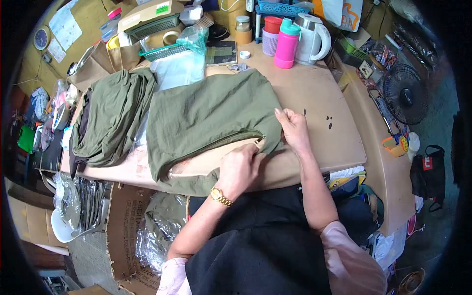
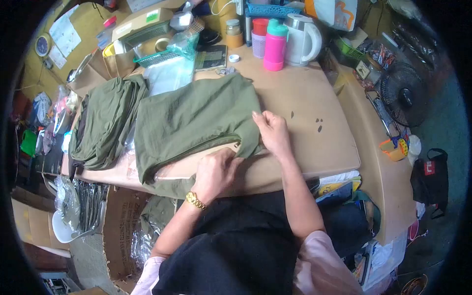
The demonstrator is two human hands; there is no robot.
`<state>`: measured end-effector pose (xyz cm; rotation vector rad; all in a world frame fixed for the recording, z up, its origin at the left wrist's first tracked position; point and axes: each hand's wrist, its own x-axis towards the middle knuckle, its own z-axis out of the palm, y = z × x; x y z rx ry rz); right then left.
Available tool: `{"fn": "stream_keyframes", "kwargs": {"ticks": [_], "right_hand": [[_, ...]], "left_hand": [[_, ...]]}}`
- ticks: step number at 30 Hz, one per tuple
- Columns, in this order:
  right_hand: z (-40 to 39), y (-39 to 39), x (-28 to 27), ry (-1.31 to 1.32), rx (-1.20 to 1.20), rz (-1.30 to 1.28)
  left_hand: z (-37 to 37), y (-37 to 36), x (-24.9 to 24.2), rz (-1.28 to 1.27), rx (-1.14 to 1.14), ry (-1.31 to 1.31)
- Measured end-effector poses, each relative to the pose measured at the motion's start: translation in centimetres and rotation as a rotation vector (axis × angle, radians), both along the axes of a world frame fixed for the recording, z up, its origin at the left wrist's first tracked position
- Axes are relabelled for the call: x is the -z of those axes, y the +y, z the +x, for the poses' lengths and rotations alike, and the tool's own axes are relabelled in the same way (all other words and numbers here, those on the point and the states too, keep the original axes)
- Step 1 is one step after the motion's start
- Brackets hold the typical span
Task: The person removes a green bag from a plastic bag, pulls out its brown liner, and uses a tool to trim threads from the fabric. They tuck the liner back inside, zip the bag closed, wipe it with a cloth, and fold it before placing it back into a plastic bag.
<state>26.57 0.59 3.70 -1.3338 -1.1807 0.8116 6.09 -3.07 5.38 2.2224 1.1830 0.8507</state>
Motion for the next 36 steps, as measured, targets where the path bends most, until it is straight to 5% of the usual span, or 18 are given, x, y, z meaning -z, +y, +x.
{"fn": "stream_keyframes", "kwargs": {"ticks": [2, 5, 7, 11, 13, 19, 21, 27, 33, 36], "right_hand": [[0.3, -1.4, -0.8, 0.103, 0.039, 0.030], [1.7, -3.9, -0.1, 0.128, -0.074, -0.276], [0.5, -5.6, -0.3, 0.416, -0.318, -0.517], [-4.1, -5.3, 2.5, 0.638, -0.320, -0.282], [-5.5, -5.0, 3.0, 0.551, -0.281, -0.026], [-6.8, -5.8, 3.0, 0.864, -0.297, -0.046], [-7.2, -6.0, 3.5, 0.949, -0.291, -0.074], [-7.8, -6.5, 4.5, 0.732, -0.262, -0.049], [-7.8, -6.8, 3.3, 0.952, -0.301, -0.161], [-7.4, -6.5, 3.1, 1.057, -0.340, -0.261]], "left_hand": [[-0.7, 0.4, -0.2, -0.127, -0.038, -0.144], [-2.7, 1.5, 1.2, -0.417, -0.001, -0.400], [-3.1, 1.1, -0.1, -0.452, 0.008, -0.393], [-2.2, -0.7, -2.8, -0.239, -0.079, -0.157], [-1.5, -0.8, -2.9, 0.092, -0.185, -0.082], [-2.9, 1.1, -2.7, -0.177, -0.195, 0.062], [-1.7, 0.5, -2.7, 0.202, -0.214, -0.163], [-2.1, 1.0, -1.8, 0.022, -0.209, -0.114], [-2.3, 2.0, -0.1, -0.173, -0.185, -0.385], [-2.2, 1.5, -0.8, -0.202, -0.120, -0.322]]}}
